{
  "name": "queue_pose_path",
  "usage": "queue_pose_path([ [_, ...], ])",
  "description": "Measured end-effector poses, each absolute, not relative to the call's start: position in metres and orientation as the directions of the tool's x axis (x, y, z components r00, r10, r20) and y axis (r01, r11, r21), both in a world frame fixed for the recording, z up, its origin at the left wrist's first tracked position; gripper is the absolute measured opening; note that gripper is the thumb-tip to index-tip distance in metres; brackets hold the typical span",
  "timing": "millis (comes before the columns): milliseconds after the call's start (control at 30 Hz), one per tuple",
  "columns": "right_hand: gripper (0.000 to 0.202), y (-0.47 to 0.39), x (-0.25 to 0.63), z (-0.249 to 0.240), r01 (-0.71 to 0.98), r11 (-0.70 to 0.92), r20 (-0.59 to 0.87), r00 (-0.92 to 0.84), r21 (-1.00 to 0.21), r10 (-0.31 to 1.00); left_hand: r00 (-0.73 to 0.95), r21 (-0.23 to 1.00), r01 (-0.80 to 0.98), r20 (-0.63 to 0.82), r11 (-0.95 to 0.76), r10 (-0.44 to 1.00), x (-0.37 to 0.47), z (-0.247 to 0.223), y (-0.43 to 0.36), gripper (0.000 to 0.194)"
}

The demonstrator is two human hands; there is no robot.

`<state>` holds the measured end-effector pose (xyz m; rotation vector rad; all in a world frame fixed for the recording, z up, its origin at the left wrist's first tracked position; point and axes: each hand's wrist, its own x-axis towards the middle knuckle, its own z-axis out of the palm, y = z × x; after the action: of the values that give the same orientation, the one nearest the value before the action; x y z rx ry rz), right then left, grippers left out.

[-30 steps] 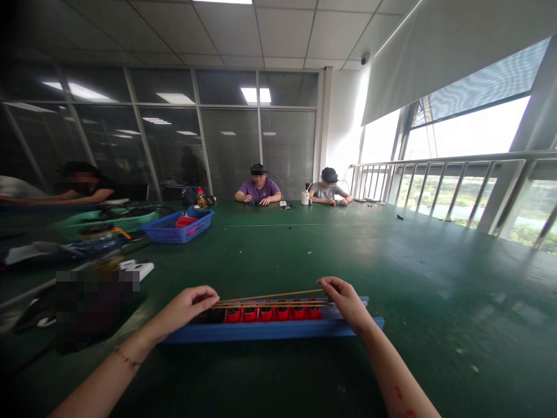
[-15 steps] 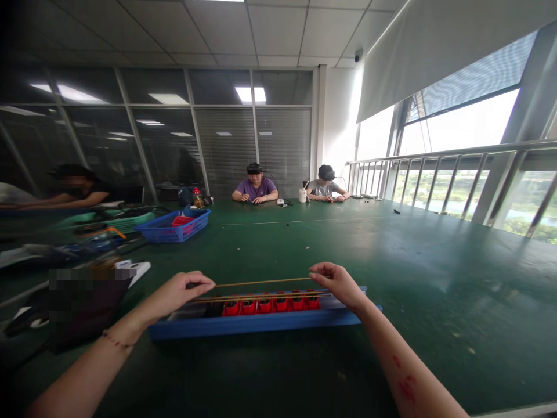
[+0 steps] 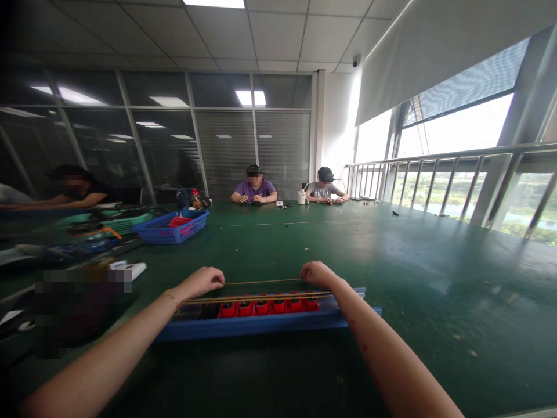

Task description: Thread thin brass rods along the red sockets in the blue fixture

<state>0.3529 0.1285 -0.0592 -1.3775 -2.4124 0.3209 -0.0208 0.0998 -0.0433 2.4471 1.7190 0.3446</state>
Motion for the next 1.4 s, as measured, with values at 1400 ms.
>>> queue_pose_path([
  [1400,0.051,0.079,0.423,-0.037,0.548,0.291,0.276,-0.111,-0.784,0.955,0.326,0.352,0.878,0.055,-0.324,0.944,-0.029,-0.055,0.105,0.016],
])
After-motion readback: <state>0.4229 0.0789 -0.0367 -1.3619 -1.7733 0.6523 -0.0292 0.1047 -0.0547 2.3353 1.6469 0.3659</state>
